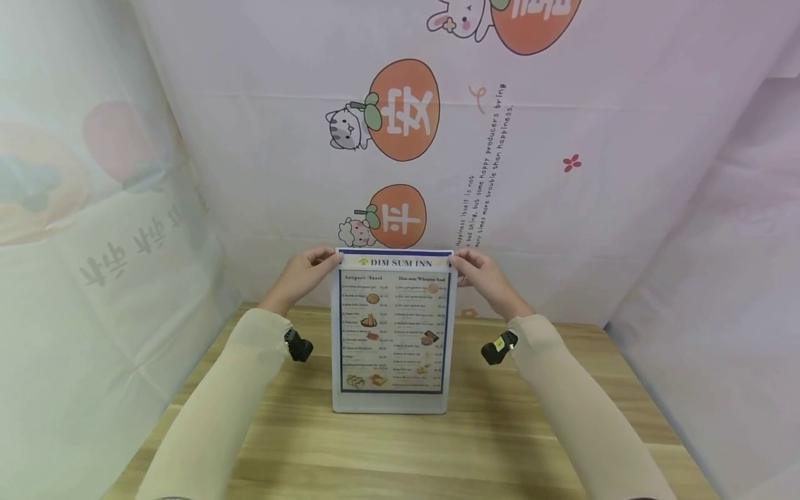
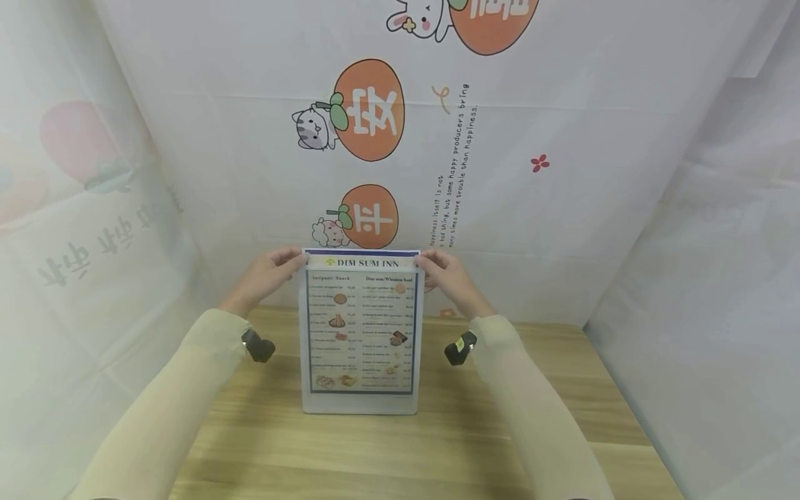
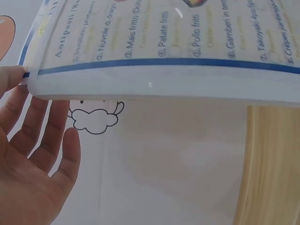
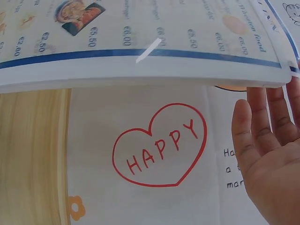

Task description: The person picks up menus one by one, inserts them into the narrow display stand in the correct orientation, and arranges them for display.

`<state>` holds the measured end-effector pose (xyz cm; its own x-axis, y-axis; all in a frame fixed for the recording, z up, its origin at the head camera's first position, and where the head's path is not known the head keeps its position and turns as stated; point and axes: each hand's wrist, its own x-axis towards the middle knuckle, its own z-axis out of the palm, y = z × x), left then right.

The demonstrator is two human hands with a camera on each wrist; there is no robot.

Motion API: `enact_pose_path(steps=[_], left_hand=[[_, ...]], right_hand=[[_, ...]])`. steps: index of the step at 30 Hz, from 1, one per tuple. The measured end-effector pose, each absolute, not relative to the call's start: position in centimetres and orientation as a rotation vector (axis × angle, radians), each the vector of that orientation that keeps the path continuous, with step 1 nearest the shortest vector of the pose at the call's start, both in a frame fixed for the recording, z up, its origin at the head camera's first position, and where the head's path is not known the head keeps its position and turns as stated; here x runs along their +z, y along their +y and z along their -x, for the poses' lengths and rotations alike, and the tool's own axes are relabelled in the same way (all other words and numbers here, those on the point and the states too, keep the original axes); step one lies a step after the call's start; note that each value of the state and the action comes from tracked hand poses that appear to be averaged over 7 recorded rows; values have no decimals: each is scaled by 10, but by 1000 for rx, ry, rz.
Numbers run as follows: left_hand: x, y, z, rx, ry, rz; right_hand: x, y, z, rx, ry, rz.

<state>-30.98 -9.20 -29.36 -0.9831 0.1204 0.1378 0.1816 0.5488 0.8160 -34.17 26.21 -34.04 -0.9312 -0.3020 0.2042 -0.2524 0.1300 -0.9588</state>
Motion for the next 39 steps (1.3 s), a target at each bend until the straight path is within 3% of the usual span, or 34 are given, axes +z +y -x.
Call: enact_pose_path(steps=[20,39], left_hand=[[-284,-73,321,-1453,-2686,169],[-288,-73,311,-1535,-2675,231]], right_hand=[[-318,251,345,-1786,2426,510],[-329,254,346,-1746,2355,660]])
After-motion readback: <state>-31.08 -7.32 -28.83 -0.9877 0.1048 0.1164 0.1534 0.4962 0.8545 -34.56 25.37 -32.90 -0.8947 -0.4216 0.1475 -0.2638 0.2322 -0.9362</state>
